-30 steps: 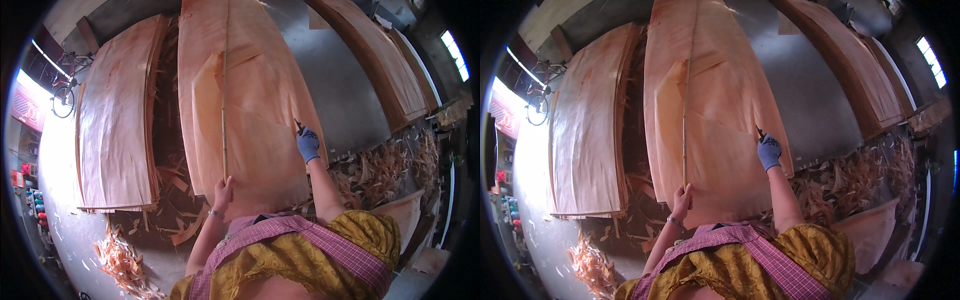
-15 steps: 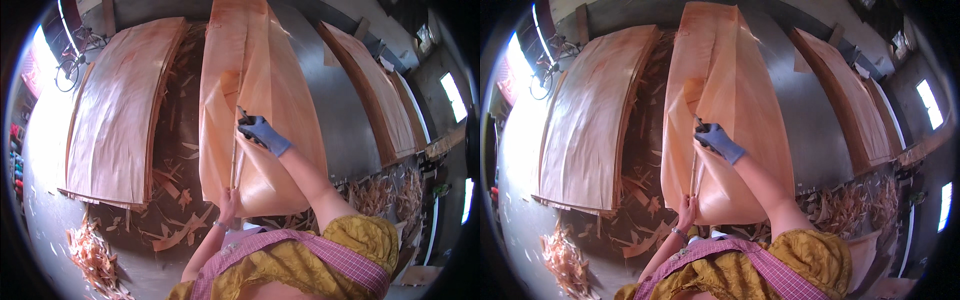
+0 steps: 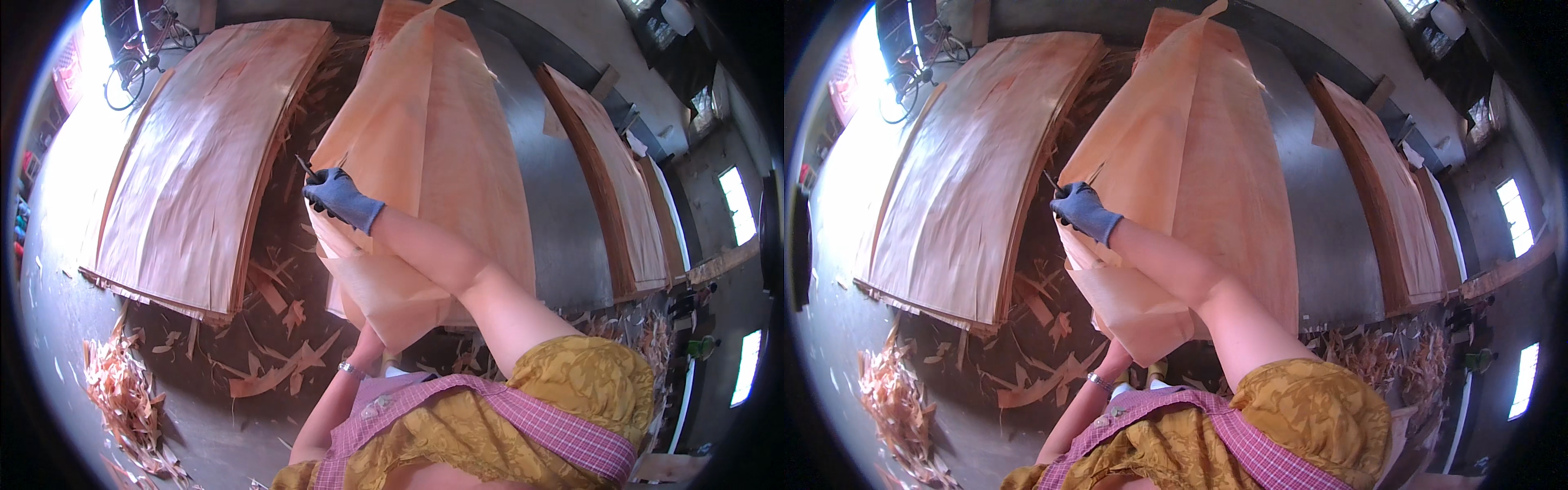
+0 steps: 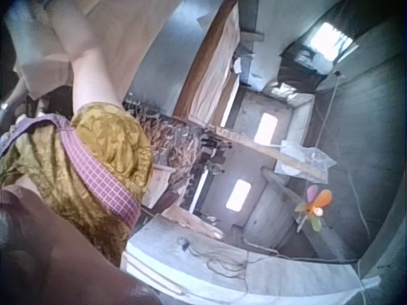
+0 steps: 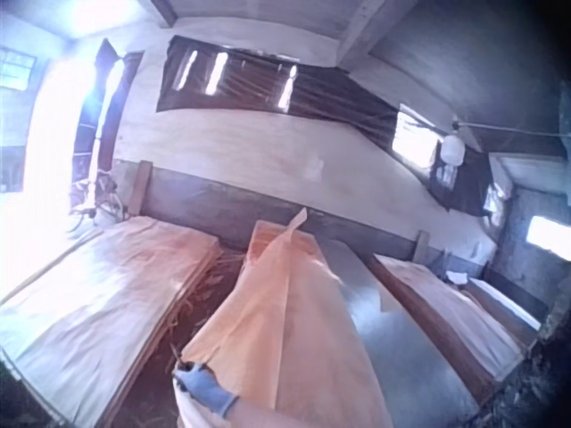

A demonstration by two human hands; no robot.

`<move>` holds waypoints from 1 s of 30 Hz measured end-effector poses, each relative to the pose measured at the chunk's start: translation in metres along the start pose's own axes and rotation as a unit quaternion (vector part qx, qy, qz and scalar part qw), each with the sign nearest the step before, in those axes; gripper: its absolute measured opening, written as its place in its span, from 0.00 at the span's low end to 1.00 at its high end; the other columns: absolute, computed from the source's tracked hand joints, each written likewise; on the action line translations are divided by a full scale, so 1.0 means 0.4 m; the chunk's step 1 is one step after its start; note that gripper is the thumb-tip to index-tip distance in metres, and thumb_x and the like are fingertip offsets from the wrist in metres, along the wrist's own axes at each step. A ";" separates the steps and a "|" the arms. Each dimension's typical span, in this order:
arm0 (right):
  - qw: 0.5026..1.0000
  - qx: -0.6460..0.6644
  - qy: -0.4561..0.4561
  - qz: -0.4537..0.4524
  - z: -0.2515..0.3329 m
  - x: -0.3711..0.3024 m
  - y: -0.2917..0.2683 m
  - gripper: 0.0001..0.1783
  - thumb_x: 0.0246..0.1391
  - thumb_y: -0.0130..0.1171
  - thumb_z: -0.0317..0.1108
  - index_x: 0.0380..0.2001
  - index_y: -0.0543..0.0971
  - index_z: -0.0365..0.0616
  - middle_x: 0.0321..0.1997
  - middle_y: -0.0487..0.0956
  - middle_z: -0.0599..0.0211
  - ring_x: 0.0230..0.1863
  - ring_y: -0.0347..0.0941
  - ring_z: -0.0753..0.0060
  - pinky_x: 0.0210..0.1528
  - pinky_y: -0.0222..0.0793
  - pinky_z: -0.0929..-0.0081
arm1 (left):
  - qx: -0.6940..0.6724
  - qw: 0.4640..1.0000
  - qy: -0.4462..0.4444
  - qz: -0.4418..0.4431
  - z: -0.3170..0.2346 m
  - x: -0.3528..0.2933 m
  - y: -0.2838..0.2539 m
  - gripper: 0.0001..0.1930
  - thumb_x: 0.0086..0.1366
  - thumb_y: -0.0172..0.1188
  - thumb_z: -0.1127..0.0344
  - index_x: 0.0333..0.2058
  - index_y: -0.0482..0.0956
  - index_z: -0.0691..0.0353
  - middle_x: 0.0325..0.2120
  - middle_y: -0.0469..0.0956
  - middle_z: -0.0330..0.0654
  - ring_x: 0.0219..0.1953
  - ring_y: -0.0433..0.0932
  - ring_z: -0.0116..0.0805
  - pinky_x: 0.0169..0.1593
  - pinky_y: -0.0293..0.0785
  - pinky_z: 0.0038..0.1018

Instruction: The person handles and trims large sheets of wood veneer by hand, using a small handheld blade to cut sections and applying adhesive strips to secure or mark the material.

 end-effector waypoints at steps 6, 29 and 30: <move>0.993 0.016 0.063 0.098 -0.001 -0.093 -0.055 0.13 0.54 0.62 0.43 0.36 0.82 0.45 0.25 0.80 0.74 0.21 0.74 0.82 0.18 0.62 0.82 | -0.018 0.998 -0.003 -0.064 0.023 -0.037 -0.017 0.21 0.65 0.57 0.70 0.55 0.69 0.68 0.48 0.77 0.41 0.50 0.74 0.30 0.52 0.72 0.29; 0.952 0.133 0.233 -0.145 -0.713 -0.711 -0.351 0.11 0.57 0.57 0.40 0.34 0.79 0.44 0.30 0.79 0.68 0.30 0.74 0.70 0.32 0.72 0.70 | 0.162 0.983 0.085 -0.025 -0.152 -0.089 0.082 0.15 0.64 0.55 0.74 0.49 0.75 0.68 0.43 0.79 0.44 0.46 0.76 0.31 0.50 0.73 0.28; 0.956 0.120 0.223 -0.144 -0.691 -0.697 -0.359 0.11 0.57 0.57 0.40 0.34 0.79 0.44 0.30 0.79 0.68 0.30 0.74 0.70 0.32 0.72 0.69 | 0.107 0.994 0.027 -0.022 -0.193 -0.122 0.063 0.14 0.64 0.53 0.75 0.48 0.76 0.67 0.40 0.80 0.43 0.42 0.77 0.27 0.45 0.74 0.25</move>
Point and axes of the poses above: each hand's wrist, its own x-axis towards the middle knuckle, its own y-axis out of the palm, z = x × y, the point moved 10 cm from there along x, towards the middle knuckle
